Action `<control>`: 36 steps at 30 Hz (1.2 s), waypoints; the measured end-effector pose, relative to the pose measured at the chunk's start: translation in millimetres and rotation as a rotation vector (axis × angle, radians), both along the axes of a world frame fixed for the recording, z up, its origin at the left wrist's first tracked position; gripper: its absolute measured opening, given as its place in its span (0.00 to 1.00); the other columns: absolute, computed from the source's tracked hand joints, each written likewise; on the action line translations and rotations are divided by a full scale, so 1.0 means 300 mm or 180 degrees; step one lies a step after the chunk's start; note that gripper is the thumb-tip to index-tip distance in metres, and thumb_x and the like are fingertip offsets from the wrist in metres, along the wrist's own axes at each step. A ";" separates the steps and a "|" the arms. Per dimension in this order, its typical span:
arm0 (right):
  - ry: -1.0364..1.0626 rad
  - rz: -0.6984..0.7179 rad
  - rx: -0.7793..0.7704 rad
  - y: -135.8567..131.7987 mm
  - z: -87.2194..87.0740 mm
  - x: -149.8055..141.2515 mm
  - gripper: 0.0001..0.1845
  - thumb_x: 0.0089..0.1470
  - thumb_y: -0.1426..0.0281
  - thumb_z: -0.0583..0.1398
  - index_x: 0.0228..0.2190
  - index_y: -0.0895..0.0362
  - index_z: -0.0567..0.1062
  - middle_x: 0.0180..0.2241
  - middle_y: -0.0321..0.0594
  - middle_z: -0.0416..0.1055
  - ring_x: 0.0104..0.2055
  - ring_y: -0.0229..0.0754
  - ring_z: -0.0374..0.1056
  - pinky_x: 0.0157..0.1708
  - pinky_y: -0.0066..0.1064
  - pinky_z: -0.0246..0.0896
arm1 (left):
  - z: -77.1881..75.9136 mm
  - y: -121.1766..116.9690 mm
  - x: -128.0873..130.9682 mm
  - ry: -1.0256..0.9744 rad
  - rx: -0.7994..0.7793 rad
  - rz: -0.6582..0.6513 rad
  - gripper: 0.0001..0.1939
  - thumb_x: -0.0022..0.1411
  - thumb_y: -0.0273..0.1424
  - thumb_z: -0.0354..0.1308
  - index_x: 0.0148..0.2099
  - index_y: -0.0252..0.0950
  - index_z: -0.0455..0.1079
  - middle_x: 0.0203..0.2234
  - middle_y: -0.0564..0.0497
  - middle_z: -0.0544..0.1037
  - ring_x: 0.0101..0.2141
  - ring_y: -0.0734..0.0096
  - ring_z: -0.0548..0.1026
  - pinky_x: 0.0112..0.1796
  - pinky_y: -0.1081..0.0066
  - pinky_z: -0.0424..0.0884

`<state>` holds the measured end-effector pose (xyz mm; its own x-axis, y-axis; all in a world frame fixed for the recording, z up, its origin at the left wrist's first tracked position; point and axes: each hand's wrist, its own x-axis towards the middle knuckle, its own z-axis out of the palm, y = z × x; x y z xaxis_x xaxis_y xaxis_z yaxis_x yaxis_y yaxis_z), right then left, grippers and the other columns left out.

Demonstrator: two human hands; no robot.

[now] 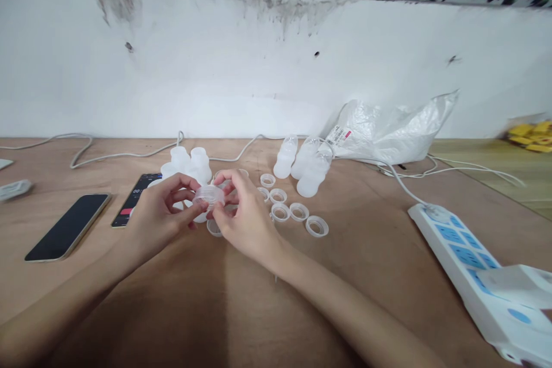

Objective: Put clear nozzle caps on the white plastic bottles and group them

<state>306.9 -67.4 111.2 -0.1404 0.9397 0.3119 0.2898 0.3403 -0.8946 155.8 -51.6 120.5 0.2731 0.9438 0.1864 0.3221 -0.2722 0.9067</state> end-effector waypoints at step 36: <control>-0.0136 -0.0097 0.0044 0.012 -0.017 -0.007 0.08 0.49 0.74 0.53 0.31 0.53 0.57 0.26 0.31 0.58 0.23 0.33 0.66 0.20 0.24 0.62 | -0.018 0.001 0.013 0.0085 0.0227 0.0112 0.06 0.52 0.30 0.55 0.31 0.36 0.60 0.24 0.54 0.73 0.25 0.71 0.74 0.23 0.74 0.71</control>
